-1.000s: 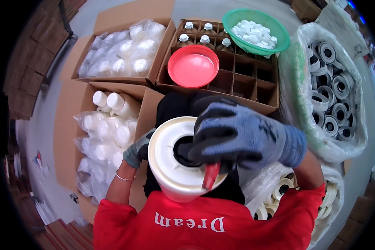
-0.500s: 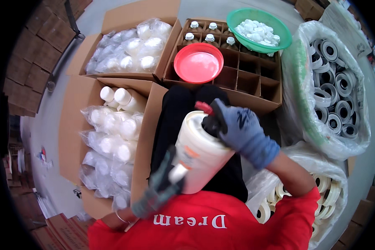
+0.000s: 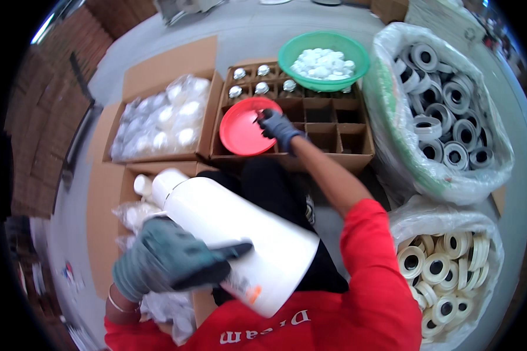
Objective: The person assembles white plastic thermos flasks by inserting silver liners, adding red inner components and white caps, and then placing the finished items into cardboard boxes or plastic bags.
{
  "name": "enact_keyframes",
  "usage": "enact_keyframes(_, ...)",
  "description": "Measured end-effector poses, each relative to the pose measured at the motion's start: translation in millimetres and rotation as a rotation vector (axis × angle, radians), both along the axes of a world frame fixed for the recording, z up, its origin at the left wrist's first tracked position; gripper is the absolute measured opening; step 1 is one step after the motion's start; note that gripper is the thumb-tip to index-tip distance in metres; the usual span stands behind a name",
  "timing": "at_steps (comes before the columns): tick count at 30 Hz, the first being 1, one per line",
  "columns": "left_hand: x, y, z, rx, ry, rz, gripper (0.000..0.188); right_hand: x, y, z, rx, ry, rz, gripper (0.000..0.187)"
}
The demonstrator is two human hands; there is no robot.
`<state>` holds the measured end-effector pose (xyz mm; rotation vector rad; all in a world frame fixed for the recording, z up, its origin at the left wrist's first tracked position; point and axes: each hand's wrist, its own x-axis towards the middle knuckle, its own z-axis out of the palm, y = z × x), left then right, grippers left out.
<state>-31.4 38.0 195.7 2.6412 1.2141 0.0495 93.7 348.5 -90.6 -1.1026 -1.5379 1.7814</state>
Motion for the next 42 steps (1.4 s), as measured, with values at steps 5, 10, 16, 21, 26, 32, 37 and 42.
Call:
enact_keyframes(5,6.1,-8.9,-84.6,-0.222,0.211,-0.43,0.04,-5.9,-8.0,-33.2,0.168,-0.161,-0.068,0.039)
enact_keyframes(10,12.6,-18.7,-90.8,-0.753,0.292,-0.513,0.078,112.3,-15.9,49.1,0.849,-0.065,-0.231,0.03)
enact_keyframes(16,-12.8,24.3,-97.1,0.2,-0.463,0.54,0.034,369.0,0.7,79.7,0.737,-1.491,-1.082,0.071)
enact_keyframes(21,-21.1,48.0,-132.4,-0.124,-0.826,0.591,0.039,505.3,37.4,-30.5,0.375,-0.922,-0.977,0.104)
enact_keyframes(26,-15.3,50.7,-142.8,-0.216,-0.886,0.564,0.037,490.5,22.0,-31.9,0.454,-1.383,-0.669,0.081)
enact_keyframes(32,-8.2,77.9,-150.1,-0.227,-1.081,0.396,0.03,352.3,27.2,73.3,1.091,-1.504,-0.746,0.061)
enact_keyframes(37,-24.3,88.4,-170.9,-0.338,-1.28,0.333,0.038,186.3,73.6,61.8,1.217,-0.767,-0.284,0.046)
enact_keyframes(42,-29.4,99.6,-188.8,-0.387,-1.494,0.294,0.033,112.3,53.0,5.8,0.976,-0.671,-0.012,0.038)
